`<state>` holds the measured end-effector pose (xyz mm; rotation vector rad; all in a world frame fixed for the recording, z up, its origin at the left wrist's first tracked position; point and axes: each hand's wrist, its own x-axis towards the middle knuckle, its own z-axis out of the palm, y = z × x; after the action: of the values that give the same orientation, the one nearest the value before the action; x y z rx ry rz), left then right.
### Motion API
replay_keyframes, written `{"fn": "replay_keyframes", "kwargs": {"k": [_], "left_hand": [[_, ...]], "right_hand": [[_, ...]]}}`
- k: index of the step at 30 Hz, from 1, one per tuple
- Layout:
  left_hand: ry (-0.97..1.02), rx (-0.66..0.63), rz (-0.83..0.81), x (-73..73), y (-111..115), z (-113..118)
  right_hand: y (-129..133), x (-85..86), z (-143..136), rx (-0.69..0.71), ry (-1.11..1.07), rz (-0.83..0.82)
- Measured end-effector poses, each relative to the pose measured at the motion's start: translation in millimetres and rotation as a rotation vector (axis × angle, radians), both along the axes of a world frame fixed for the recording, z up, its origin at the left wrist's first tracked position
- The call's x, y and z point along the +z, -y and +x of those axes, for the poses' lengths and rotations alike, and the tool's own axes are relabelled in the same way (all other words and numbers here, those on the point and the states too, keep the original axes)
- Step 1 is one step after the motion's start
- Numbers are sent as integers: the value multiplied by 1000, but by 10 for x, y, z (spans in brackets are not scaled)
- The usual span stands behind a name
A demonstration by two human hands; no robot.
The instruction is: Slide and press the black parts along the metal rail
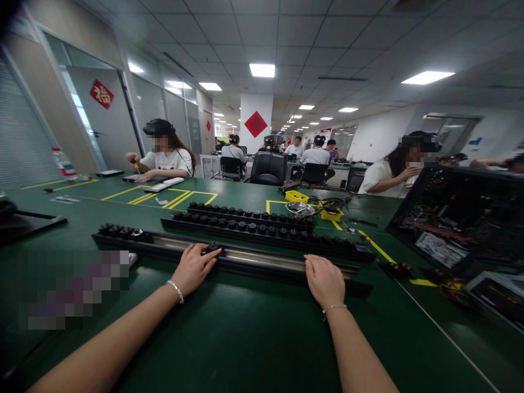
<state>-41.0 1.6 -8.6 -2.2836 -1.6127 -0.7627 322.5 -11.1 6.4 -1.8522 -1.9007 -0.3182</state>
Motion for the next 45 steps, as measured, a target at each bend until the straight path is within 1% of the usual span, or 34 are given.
{"fn": "replay_keyframes", "kwargs": {"k": [7,12,22,30,38,45], "left_hand": [[-9,-28,-3,-8,9,43],[-5,-54,8,-19,4,49],[-20,-56,6,-11,14,67],[3,-68,11,-3,25,103],[-19,-63,-5,2,37,116],[-39,-56,-24,12,44,129]], "right_hand": [[2,-1,-4,8,3,17],[8,15,-13,1,-1,-2],[1,-7,-11,13,10,36],[16,14,-20,-5,-3,5],[24,22,-36,18,32,16],[27,25,-39,3,18,2]]}}
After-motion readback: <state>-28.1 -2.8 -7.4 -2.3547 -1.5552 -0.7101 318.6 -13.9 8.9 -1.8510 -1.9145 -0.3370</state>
